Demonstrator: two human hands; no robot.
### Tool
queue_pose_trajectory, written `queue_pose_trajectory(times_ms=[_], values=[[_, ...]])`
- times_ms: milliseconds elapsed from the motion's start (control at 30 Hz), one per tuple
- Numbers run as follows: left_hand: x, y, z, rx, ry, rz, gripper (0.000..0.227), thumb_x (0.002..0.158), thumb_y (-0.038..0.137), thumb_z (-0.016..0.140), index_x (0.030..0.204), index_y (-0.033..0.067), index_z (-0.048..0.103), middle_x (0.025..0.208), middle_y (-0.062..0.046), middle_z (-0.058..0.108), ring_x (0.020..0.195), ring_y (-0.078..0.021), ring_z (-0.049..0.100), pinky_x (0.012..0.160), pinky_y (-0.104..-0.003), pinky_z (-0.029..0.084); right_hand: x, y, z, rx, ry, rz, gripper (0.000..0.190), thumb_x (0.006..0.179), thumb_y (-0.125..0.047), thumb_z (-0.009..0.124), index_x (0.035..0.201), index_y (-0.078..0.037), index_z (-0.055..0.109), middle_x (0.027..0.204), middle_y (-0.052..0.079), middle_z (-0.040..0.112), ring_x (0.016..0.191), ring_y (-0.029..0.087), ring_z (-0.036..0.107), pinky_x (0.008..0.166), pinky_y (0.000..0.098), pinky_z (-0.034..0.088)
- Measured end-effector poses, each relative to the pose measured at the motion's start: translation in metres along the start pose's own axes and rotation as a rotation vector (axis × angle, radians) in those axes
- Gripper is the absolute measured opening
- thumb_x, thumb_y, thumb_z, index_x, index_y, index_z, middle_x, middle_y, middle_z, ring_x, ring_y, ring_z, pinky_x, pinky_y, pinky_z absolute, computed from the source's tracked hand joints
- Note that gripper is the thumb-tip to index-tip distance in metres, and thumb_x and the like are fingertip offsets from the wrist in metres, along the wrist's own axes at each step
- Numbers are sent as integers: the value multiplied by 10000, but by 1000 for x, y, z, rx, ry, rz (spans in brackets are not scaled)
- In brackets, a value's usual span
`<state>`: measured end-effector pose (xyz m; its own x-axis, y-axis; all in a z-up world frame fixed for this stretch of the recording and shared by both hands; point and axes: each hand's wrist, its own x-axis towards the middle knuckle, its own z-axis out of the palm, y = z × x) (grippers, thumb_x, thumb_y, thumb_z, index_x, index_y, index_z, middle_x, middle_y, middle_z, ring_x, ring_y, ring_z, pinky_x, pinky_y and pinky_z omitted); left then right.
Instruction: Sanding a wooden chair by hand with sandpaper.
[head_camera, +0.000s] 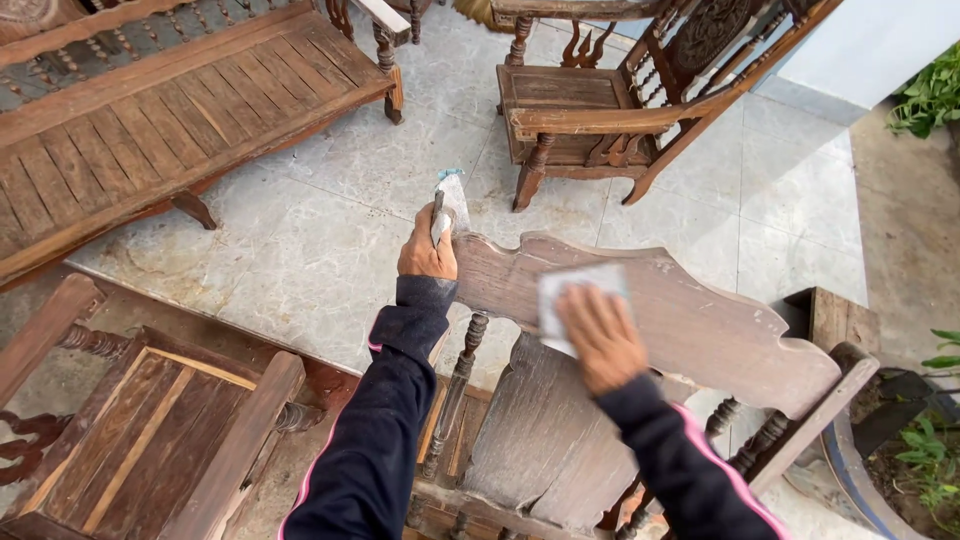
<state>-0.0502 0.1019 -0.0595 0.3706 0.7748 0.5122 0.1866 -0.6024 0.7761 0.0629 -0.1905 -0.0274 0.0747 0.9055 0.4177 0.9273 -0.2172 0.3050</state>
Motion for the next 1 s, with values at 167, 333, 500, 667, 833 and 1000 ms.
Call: queue_pose_trajectory(times_ms=[167,333,500,667,833,1000], values=[[2,6,-6,-18,-28,-28,382,1036,264,531,1378,96,561,1123,-240,737,973,-453,717,782,-501,577,106,-38,14,10,86,-96,689,958,-1,493,1625,-75,341,1686,143,314,1560,267,285,1273,464,204],[-1,-1,-3,-37,-23,5,401,1034,260,518,1395,86,544,1110,-247,731,972,-448,721,781,-493,586,22,23,-33,-75,137,6,717,885,102,479,1562,-134,465,1622,96,436,1529,215,359,1292,457,189],[-2,-2,0,-3,15,52,380,1048,273,531,1383,95,553,1126,-253,733,948,-459,719,757,-499,583,-27,43,-15,-157,163,161,691,873,132,525,1525,-96,543,1591,129,507,1523,252,388,1273,474,188],[0,-3,-1,1,-6,18,394,1053,299,495,1389,100,550,1033,-246,740,884,-452,726,710,-502,575,91,-21,-6,212,212,107,817,759,120,550,1556,-42,472,1630,157,424,1531,319,365,1296,484,203],[-2,5,-9,-2,-24,10,395,1063,307,504,1395,99,553,970,-247,739,874,-456,726,710,-509,570,66,4,-13,123,158,91,850,766,112,564,1584,-81,431,1648,130,408,1535,261,368,1274,471,219],[0,7,-8,-44,-36,-1,390,1063,302,506,1392,95,544,972,-251,740,889,-445,734,701,-496,576,-55,70,-34,55,278,319,704,904,68,614,1581,-47,459,1643,168,413,1549,298,366,1282,478,198]])
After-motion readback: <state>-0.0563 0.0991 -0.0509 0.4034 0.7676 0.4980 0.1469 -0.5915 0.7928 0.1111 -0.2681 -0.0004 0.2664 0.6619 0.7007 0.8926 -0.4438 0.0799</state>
